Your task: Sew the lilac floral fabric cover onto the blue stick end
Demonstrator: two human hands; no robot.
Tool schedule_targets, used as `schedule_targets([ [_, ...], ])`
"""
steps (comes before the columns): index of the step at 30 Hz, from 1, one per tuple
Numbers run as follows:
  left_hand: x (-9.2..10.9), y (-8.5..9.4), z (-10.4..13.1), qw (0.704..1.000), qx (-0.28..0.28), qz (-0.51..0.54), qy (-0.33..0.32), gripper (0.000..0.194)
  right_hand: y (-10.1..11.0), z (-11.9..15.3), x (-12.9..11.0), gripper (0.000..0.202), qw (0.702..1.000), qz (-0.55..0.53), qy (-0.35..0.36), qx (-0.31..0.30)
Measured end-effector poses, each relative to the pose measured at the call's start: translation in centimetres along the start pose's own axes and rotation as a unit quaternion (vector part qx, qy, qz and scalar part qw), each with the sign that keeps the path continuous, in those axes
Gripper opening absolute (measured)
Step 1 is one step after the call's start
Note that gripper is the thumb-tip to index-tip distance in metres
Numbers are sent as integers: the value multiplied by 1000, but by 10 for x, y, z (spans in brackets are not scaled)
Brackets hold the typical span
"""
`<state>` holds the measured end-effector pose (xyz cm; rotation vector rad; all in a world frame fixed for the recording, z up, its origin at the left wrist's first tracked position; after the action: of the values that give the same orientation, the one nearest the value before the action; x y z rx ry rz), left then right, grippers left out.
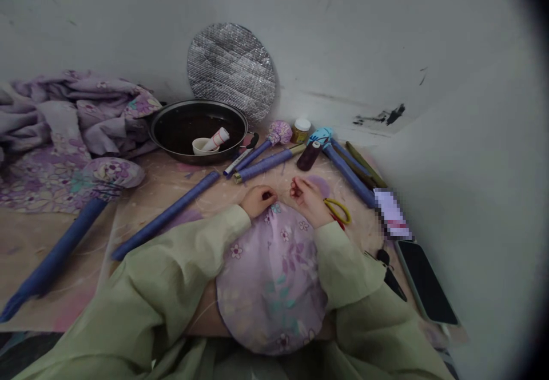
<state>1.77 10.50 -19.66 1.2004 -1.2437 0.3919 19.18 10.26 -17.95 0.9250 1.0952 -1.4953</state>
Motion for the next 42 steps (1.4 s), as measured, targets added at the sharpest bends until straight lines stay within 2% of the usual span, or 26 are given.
schedule_targets([
  [5,-2,6,-1,1000,-27,-14,4,31,10,3,7,34,992,101,75,-13],
  [9,-6,8,-3,999,-39,-11,12,31,18,4,11,33,969,202,135,-51],
  [12,-8,8,-4,999,-48,-4,21,32,23,7,11,31,937,280,190,-89],
  [17,-8,7,-4,998,-61,11,26,32,24,13,6,27,865,395,271,-152],
  [22,-5,7,-3,997,-61,15,35,31,19,16,4,25,808,467,322,-162],
  [31,-3,8,-3,998,-56,-1,40,31,19,14,6,25,748,544,358,-132],
  [42,-3,8,-1,997,-45,-49,29,31,16,12,10,24,713,597,349,-117],
])
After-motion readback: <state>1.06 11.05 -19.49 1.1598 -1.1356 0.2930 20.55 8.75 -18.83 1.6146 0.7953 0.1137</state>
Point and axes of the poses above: each hand's wrist, its own z-axis away from the middle knuckle, its own y-axis out of the back of the hand, x = y × z, the point moved 3 cm from there along -z, towards the middle knuckle, and after that the axes turned 5 degrees about -y, right-handed, at the moved point
